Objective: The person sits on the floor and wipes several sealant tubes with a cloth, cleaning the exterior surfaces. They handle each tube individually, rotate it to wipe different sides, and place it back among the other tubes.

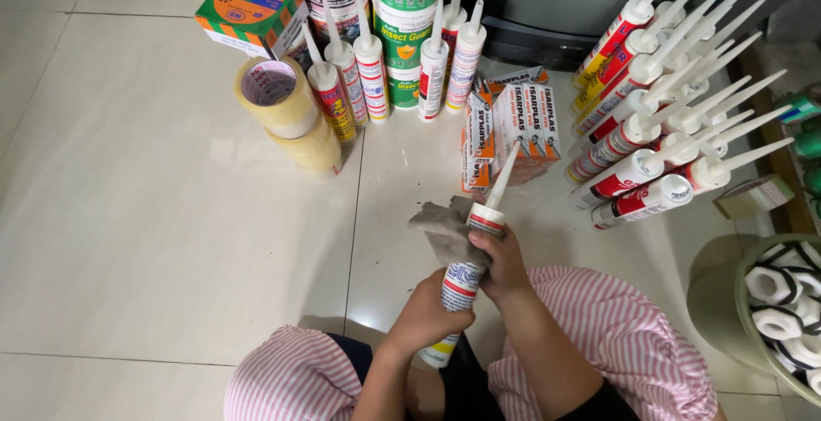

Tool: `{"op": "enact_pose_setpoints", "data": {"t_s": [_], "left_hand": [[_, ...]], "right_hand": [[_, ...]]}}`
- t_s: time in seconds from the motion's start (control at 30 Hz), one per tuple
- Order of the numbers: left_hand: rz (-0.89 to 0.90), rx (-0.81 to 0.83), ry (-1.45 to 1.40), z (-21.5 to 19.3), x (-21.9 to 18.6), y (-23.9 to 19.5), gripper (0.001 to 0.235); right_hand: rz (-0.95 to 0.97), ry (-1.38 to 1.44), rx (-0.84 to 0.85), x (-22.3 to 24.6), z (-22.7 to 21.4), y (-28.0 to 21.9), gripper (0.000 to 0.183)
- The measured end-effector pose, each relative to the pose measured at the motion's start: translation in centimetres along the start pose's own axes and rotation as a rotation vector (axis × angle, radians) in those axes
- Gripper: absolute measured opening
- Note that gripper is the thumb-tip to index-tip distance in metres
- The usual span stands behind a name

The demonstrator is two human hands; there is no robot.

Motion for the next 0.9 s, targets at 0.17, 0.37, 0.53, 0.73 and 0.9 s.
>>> {"op": "enact_pose_setpoints", "data": {"t_s": [0.17, 0.37, 0.53, 0.73, 0.9], "left_hand": [[-0.012, 0.449, -0.653, 2.6, 2.5, -0.2, 0.027], [-0.142, 1.242, -1.379, 6.3, 5.0, -1.8, 0.041], [-0.139, 1.339, -1.419, 6.9, 6.5, -0.7, 0.043], [0.072, 0.900, -1.124, 5.4, 3.0, -0.8, 0.038], [0.044, -0.156, -0.150, 1.6, 6.2, 1.7, 0.023]], "right_hand": [[0.024, 0.220, 0.618, 3.1, 3.7, -0.8, 0.061], [-0.047, 0.445, 0.953, 4.1, 4.7, -1.9, 0.072], [-0.140, 0.634, 1.208, 5.5, 5.5, -2.5, 0.083], [-0.099, 0.146, 0.665, 4.6, 3.2, -1.7, 0.081], [0.022, -0.084, 0.302, 0.4, 1.4, -0.8, 0.072]]}}
Point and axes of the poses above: each hand's wrist, its own y-axis towards the middle knuckle, its own z-axis out of the palm, x = y × z, the point moved 5 cm from there along y, towards the middle knuckle, and after that the axes turned 6 degrees about -y, right-handed, at the moved point
